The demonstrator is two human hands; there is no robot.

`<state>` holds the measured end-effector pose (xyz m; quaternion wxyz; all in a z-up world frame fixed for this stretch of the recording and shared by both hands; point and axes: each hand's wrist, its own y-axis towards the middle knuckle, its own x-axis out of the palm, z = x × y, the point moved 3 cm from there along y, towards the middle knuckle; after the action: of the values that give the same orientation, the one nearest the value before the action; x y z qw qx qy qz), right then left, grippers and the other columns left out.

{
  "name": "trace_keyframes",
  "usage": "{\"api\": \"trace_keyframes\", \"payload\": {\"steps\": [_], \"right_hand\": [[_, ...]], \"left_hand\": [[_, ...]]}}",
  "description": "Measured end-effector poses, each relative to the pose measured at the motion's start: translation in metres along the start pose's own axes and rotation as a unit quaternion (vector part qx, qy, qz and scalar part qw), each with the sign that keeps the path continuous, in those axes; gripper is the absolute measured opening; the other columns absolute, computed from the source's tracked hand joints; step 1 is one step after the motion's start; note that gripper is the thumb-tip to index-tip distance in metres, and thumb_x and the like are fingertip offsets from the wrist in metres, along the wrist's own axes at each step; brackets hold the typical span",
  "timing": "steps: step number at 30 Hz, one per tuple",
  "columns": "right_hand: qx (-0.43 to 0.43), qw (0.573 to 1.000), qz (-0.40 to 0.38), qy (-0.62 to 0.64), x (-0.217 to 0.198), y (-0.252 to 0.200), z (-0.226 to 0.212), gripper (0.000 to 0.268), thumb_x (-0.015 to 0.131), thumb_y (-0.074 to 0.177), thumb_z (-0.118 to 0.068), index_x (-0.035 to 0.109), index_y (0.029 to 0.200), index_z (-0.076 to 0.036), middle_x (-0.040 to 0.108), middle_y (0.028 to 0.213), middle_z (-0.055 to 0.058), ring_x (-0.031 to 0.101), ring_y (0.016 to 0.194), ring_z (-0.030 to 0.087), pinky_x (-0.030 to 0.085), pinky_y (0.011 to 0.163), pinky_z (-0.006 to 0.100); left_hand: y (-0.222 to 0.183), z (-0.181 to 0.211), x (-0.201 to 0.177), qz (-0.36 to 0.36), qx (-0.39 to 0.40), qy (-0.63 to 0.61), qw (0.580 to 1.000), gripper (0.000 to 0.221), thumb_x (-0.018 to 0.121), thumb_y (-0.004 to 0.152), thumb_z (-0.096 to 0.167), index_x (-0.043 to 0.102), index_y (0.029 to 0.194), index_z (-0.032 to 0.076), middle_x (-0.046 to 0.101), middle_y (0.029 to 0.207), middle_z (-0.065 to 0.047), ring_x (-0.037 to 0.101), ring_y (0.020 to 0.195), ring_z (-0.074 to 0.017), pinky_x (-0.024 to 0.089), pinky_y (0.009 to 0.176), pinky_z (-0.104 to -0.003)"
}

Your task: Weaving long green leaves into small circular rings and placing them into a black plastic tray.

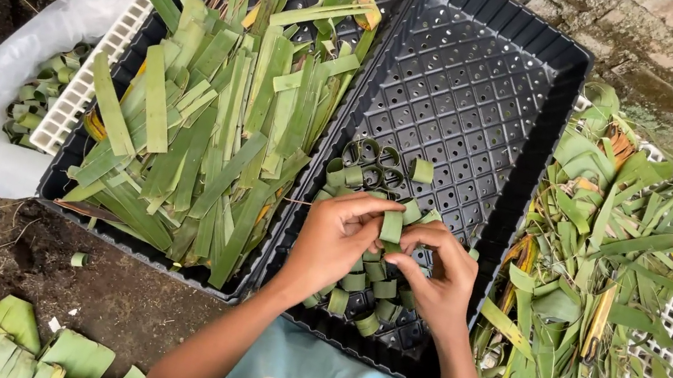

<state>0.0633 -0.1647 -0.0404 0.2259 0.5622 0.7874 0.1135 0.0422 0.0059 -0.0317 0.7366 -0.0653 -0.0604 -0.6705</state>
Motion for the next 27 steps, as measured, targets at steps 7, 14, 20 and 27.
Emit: {"api": "trace_keyframes", "payload": {"steps": [7, 14, 20, 27], "right_hand": [[0.071, 0.995, 0.027, 0.059, 0.000, -0.004, 0.017, 0.013, 0.083, 0.088, -0.001, 0.071, 0.086, 0.004, 0.066, 0.069, 0.010, 0.060, 0.067, 0.014, 0.056, 0.063, 0.036], [0.103, 0.992, 0.041, 0.059, 0.004, -0.008, 0.025, 0.013, 0.083, 0.087, 0.001, 0.072, 0.082, 0.004, 0.062, 0.061, 0.009, 0.057, 0.060, 0.010, 0.053, 0.057, 0.030], [0.122, 0.988, 0.074, 0.061, -0.001, -0.010, 0.031, 0.016, 0.083, 0.089, -0.001, 0.070, 0.080, 0.002, 0.065, 0.059, 0.008, 0.059, 0.057, 0.008, 0.050, 0.054, 0.024], [0.120, 0.988, 0.066, 0.068, 0.005, -0.006, 0.023, 0.022, 0.084, 0.089, -0.001, 0.068, 0.073, 0.001, 0.064, 0.053, 0.008, 0.057, 0.050, 0.008, 0.048, 0.050, 0.022]], "left_hand": [[-0.011, 0.051, 0.001, -0.009, 0.085, 0.186, 0.979, 0.033, 0.057, 0.091, -0.012, 0.072, 0.119, -0.004, 0.072, 0.089, -0.020, 0.075, 0.071, -0.0318, 0.062, 0.060, -0.039], [-0.013, 0.059, 0.000, 0.001, 0.105, 0.221, 0.970, 0.030, 0.060, 0.090, -0.010, 0.071, 0.118, -0.003, 0.071, 0.091, -0.020, 0.070, 0.069, -0.0292, 0.058, 0.057, -0.037], [-0.019, 0.046, 0.001, 0.026, 0.119, 0.150, 0.981, 0.020, 0.063, 0.093, -0.006, 0.069, 0.111, -0.003, 0.066, 0.093, -0.017, 0.070, 0.074, -0.0306, 0.058, 0.059, -0.039], [-0.025, 0.042, 0.004, 0.008, 0.146, 0.133, 0.980, 0.014, 0.065, 0.097, -0.002, 0.074, 0.107, 0.003, 0.072, 0.091, -0.012, 0.070, 0.080, -0.0265, 0.057, 0.068, -0.036]]}}
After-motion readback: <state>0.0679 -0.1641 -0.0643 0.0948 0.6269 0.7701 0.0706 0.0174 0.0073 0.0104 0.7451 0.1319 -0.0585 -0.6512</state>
